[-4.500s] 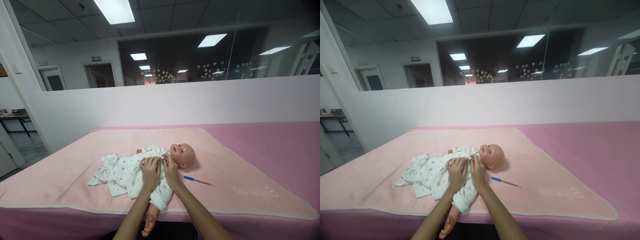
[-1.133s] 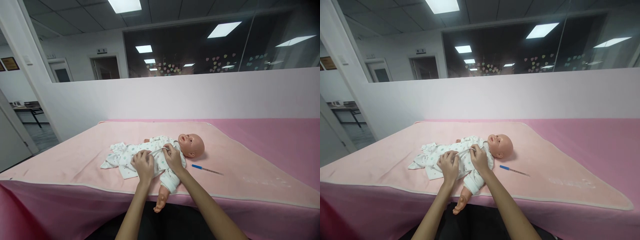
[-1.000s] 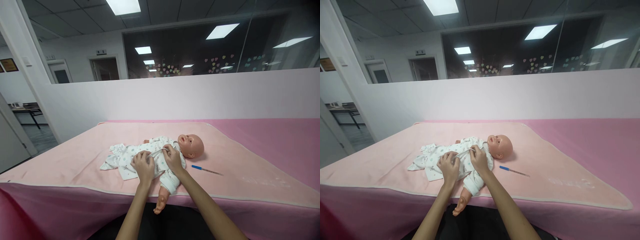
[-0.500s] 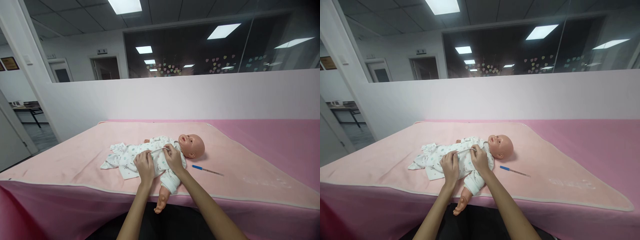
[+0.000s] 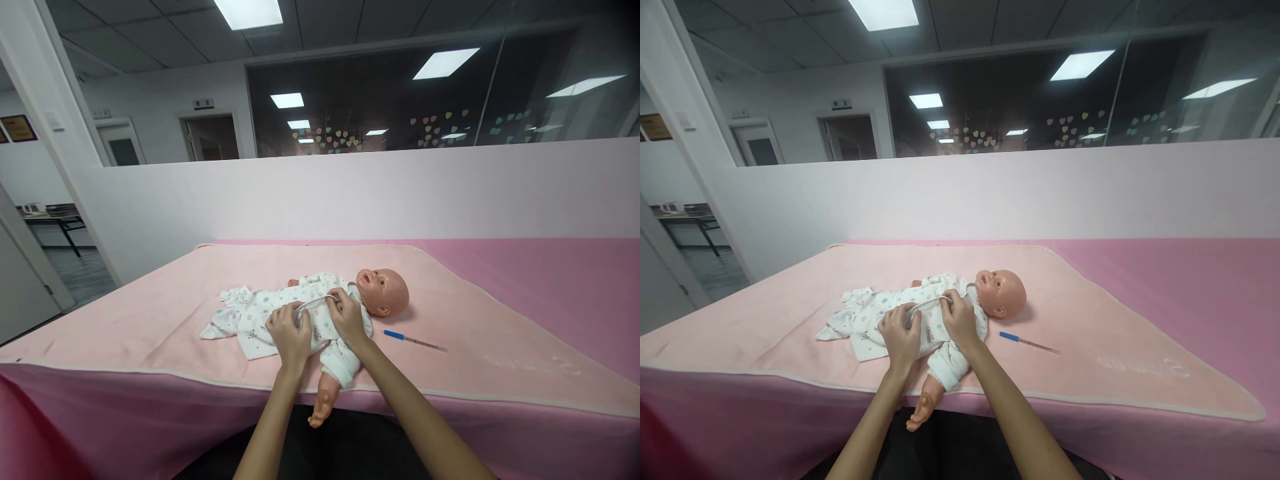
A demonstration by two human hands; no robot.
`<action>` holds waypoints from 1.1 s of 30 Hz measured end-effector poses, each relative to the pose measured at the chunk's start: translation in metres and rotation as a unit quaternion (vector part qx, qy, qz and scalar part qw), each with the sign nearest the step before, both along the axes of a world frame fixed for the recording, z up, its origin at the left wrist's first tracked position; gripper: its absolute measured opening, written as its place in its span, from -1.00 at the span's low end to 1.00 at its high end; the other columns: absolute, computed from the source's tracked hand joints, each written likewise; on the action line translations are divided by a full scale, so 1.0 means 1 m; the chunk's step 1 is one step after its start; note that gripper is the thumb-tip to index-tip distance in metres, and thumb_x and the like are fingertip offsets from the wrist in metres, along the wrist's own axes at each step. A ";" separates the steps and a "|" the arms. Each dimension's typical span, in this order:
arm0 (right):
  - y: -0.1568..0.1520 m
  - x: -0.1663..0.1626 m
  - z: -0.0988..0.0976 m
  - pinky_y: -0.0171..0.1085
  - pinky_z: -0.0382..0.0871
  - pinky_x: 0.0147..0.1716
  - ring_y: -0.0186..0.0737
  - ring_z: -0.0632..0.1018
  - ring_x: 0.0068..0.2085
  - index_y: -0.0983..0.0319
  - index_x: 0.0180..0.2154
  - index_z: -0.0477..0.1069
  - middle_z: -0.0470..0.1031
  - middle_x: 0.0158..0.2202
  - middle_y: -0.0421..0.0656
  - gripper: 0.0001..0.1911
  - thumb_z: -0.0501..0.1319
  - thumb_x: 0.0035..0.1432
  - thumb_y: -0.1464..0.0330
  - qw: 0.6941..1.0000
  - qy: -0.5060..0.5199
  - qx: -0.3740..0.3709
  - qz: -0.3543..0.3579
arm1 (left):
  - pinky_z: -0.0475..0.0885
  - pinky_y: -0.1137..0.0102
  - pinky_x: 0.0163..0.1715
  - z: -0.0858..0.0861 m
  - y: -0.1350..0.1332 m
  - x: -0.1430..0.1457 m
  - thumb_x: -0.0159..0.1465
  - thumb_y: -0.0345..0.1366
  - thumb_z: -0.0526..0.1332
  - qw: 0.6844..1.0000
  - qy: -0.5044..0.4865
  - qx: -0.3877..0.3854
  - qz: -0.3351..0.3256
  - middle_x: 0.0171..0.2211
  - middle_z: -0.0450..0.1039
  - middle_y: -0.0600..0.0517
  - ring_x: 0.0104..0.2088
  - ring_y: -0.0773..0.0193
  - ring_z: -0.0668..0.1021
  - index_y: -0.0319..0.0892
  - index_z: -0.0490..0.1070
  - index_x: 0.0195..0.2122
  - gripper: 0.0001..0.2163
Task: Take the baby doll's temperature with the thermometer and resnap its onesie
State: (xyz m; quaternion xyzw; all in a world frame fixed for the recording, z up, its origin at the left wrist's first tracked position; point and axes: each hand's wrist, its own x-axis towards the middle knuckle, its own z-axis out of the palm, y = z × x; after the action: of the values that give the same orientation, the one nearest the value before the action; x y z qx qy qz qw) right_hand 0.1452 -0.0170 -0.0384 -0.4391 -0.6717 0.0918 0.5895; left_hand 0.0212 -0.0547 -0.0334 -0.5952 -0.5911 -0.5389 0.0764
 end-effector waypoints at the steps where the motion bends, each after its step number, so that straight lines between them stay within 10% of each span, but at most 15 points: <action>1: 0.000 0.000 0.000 -0.40 0.10 -0.57 -0.37 0.32 -0.59 0.20 -0.36 0.30 0.33 -0.58 -0.29 -0.86 0.01 0.14 0.34 1.000 -0.001 -0.001 -0.001 | 0.15 0.23 -0.13 0.000 0.000 0.000 0.17 -0.31 0.09 1.000 -0.004 0.002 0.000 -0.37 0.46 0.05 -0.25 0.17 0.41 -0.12 0.39 -0.33 -0.89; 19: -0.001 0.005 -0.002 -0.30 0.30 -0.36 -0.22 0.48 -0.35 0.22 -0.26 0.34 0.47 -0.40 -0.15 -0.78 -0.04 0.15 0.38 0.995 -0.069 0.031 -0.062 | 0.17 0.22 -0.15 0.000 0.000 -0.003 0.12 -0.38 0.09 0.995 -0.075 -0.016 0.066 -0.41 0.33 0.02 -0.27 0.15 0.36 -0.09 0.41 -0.40 -0.88; 26: -0.039 0.085 -0.006 -0.34 0.35 -0.33 -0.25 0.52 -0.29 0.23 -0.27 0.39 0.52 -0.30 -0.13 -0.75 -0.05 0.14 0.43 0.968 -0.181 0.109 -0.133 | 0.14 0.14 -0.10 0.020 0.013 -0.011 0.03 -0.51 0.05 0.988 -0.083 0.024 0.129 -0.25 0.32 -0.04 -0.13 0.06 0.32 -0.10 0.40 -0.27 -0.72; 29: -0.056 0.134 -0.019 -0.30 0.34 -0.40 -0.22 0.51 -0.35 0.22 -0.33 0.41 0.52 -0.37 -0.13 -0.74 -0.05 0.11 0.42 0.939 -0.267 0.019 -0.215 | 0.17 0.19 -0.09 0.041 0.033 -0.006 0.08 -0.43 0.10 0.999 -0.018 0.029 0.032 -0.26 0.36 -0.02 -0.15 0.11 0.35 -0.10 0.41 -0.23 -0.75; 33: -0.067 0.177 -0.041 -0.22 0.35 -0.30 -0.12 0.49 -0.22 0.25 -0.35 0.42 0.51 -0.32 -0.05 -0.72 -0.06 0.09 0.42 0.902 -0.332 -0.055 -0.268 | 0.28 0.36 -0.21 0.048 0.056 0.011 0.08 -0.23 0.19 0.955 0.098 -0.103 -0.261 -0.30 0.43 0.02 -0.24 0.21 0.42 -0.09 0.48 -0.33 -0.83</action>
State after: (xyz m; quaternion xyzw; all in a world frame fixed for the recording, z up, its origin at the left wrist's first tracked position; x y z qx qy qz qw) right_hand 0.3221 -0.0841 -0.0798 -0.6393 -0.6794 -0.1845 0.3093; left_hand 0.0323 0.0013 0.0151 -0.7831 -0.4576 -0.4151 -0.0711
